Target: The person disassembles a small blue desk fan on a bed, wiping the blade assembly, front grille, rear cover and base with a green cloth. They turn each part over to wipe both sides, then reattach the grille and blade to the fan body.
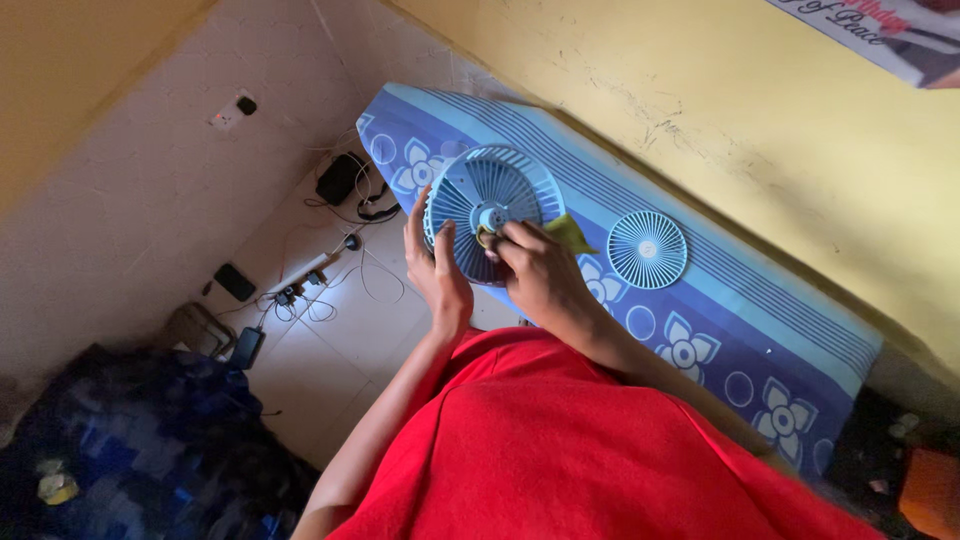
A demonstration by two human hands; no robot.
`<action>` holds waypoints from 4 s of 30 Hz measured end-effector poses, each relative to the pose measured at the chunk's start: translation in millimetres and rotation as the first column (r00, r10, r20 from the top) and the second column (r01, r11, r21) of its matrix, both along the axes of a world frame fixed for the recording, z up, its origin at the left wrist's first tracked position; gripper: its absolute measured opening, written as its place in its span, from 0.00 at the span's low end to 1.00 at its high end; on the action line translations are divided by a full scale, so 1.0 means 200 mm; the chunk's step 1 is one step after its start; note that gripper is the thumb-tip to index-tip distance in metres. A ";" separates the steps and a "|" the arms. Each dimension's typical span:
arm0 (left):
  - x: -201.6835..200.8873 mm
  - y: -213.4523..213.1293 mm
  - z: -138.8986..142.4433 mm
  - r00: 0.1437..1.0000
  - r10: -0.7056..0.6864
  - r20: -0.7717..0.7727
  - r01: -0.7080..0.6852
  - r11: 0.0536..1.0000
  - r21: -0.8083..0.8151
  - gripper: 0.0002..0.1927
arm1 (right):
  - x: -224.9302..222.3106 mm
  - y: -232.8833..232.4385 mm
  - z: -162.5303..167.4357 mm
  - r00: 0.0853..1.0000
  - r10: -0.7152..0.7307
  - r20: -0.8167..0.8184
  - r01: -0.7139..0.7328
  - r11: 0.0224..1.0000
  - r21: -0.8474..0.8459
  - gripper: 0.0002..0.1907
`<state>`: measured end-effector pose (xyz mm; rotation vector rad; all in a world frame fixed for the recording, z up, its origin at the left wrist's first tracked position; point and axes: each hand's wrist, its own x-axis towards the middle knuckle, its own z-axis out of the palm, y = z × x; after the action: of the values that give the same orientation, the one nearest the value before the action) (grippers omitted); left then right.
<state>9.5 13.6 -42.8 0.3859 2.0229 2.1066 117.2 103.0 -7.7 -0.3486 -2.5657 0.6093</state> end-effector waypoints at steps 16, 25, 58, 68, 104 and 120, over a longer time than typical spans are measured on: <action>0.03 -0.03 0.08 0.985 -0.047 -0.167 0.040 0.998 -0.044 0.32 | 0.04 0.00 -0.02 0.990 -0.122 -0.068 0.117 0.990 -0.078 0.16; 0.03 -0.02 0.08 0.982 -0.027 -0.186 0.018 0.998 -0.055 0.30 | 0.05 0.03 -0.03 0.999 -0.016 -0.044 0.016 1.000 -0.005 0.05; 0.06 -0.05 0.14 0.982 -0.104 -0.157 0.089 0.991 -0.104 0.27 | -0.02 0.08 0.05 0.990 0.076 -0.119 -0.065 0.993 0.098 0.07; 0.04 -0.03 0.14 0.977 -0.103 -0.189 0.078 0.988 -0.134 0.27 | -0.04 0.11 0.01 0.990 -0.087 -0.112 0.098 0.990 0.104 0.08; 0.03 0.00 0.14 0.964 -0.104 -0.244 0.071 0.988 -0.139 0.27 | -0.01 0.15 -0.05 0.989 0.072 -0.132 -0.052 0.988 0.148 0.11; 0.08 -0.03 0.14 0.966 -0.154 -0.210 0.115 0.976 -0.186 0.28 | -0.01 0.06 -0.04 0.959 -0.263 -0.104 0.276 0.949 0.151 0.09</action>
<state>25.1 8.5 -14.7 0.7375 2.2102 1.8620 115.8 115.5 -15.9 -0.5922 -2.4108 0.3035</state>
